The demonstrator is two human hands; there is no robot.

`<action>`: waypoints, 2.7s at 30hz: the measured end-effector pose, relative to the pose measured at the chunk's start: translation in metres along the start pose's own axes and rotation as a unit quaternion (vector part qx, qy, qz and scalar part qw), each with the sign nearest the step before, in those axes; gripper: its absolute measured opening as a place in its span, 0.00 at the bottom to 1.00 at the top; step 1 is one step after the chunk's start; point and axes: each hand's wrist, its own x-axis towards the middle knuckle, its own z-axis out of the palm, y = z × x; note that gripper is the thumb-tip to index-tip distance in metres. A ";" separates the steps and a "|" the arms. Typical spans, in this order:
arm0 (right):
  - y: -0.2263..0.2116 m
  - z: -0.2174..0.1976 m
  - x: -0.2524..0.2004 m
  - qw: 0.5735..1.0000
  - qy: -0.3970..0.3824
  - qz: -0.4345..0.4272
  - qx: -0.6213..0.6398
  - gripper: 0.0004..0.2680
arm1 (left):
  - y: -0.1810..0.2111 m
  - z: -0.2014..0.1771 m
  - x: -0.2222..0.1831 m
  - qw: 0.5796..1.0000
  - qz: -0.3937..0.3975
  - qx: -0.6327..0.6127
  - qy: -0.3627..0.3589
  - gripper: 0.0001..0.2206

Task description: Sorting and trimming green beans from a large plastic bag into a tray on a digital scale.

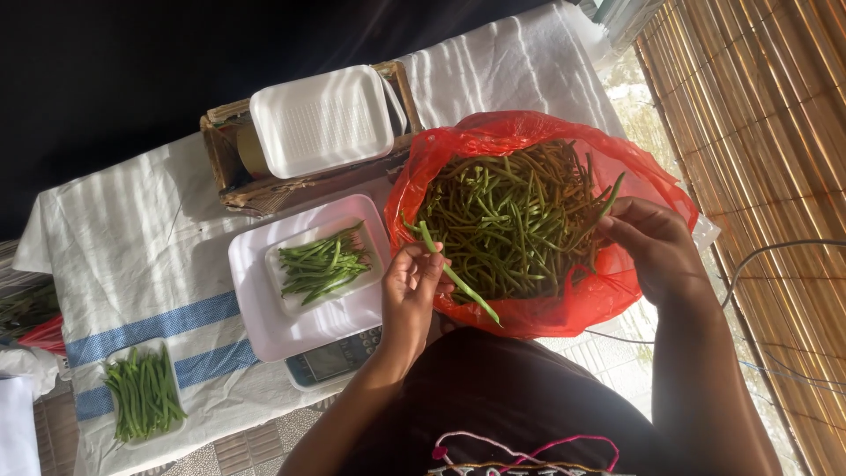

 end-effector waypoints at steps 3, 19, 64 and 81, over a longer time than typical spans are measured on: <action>-0.018 0.015 -0.011 0.996 -0.048 -0.003 0.077 0.05 | 0.004 0.008 -0.003 1.000 -0.003 0.002 -0.019 0.12; -0.043 0.079 -0.030 0.971 -0.224 -0.012 0.085 0.05 | 0.020 0.026 -0.020 0.993 0.020 0.006 -0.113 0.12; -0.014 0.073 -0.019 0.965 -0.245 -0.028 0.089 0.03 | 0.033 0.029 -0.022 0.993 0.011 -0.009 -0.116 0.11; -0.018 0.079 -0.028 0.972 -0.220 0.001 0.079 0.05 | 0.032 0.028 -0.024 0.994 0.000 -0.020 -0.112 0.10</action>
